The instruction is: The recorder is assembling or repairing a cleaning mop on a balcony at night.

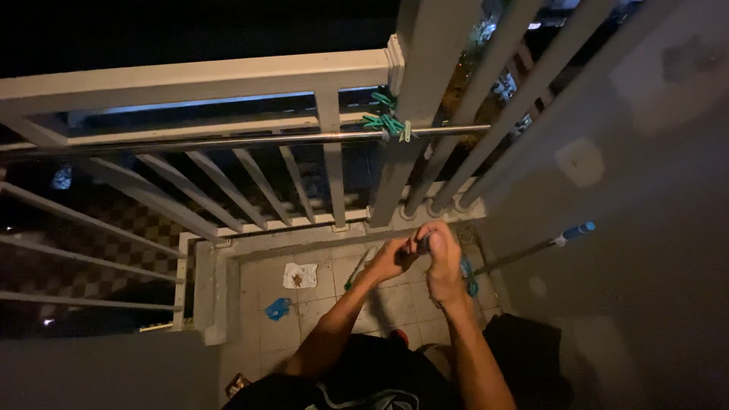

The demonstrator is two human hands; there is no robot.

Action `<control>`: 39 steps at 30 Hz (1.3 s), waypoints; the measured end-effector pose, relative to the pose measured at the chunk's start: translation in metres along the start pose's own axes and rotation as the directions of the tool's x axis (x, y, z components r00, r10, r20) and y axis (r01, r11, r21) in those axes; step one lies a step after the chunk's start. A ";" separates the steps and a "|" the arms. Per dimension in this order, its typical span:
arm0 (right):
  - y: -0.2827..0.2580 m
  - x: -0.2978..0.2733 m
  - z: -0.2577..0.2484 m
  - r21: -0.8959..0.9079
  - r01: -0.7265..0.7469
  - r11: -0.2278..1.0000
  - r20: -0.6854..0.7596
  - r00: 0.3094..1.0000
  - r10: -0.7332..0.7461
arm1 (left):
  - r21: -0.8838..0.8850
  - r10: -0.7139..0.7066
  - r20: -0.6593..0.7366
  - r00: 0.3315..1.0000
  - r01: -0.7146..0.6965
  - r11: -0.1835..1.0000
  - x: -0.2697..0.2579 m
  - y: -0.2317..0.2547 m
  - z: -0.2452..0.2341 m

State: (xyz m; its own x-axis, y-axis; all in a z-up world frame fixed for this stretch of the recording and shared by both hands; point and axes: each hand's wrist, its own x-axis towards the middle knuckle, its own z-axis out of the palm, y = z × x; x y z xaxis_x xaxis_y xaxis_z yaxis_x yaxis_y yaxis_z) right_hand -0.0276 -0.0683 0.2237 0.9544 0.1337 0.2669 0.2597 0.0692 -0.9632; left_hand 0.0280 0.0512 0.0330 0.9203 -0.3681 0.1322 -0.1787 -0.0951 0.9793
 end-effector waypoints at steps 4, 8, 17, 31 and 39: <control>0.007 0.003 -0.002 -0.015 -0.015 1.000 -0.008 1.000 0.015 | -0.045 0.047 -0.034 0.998 -0.048 0.998 -0.001 -0.005 0.003; -0.004 0.006 -0.001 0.128 0.025 0.991 0.052 0.998 -0.032 | 0.057 0.188 -0.089 0.978 -0.184 0.981 0.003 -0.027 0.014; 0.020 -0.004 -0.027 0.072 0.075 0.995 0.016 0.997 -0.077 | -0.096 0.078 -0.083 0.993 -0.086 0.992 -0.005 0.022 0.027; 0.024 -0.018 -0.055 0.077 0.101 0.992 -0.005 0.995 -0.101 | -0.082 0.053 -0.127 0.990 -0.064 0.995 -0.005 0.013 0.065; 0.013 -0.019 -0.065 -0.014 0.100 0.995 0.032 0.995 -0.099 | -0.293 0.160 -0.140 0.977 -0.195 0.936 -0.002 0.032 0.080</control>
State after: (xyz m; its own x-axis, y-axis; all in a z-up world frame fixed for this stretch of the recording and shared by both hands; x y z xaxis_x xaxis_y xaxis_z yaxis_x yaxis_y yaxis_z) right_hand -0.0332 -0.1338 0.2036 0.9188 0.1579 0.3619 0.3555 0.0678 -0.9322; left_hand -0.0073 -0.0245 0.0517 0.9196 -0.2451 0.3071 -0.2450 0.2534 0.9358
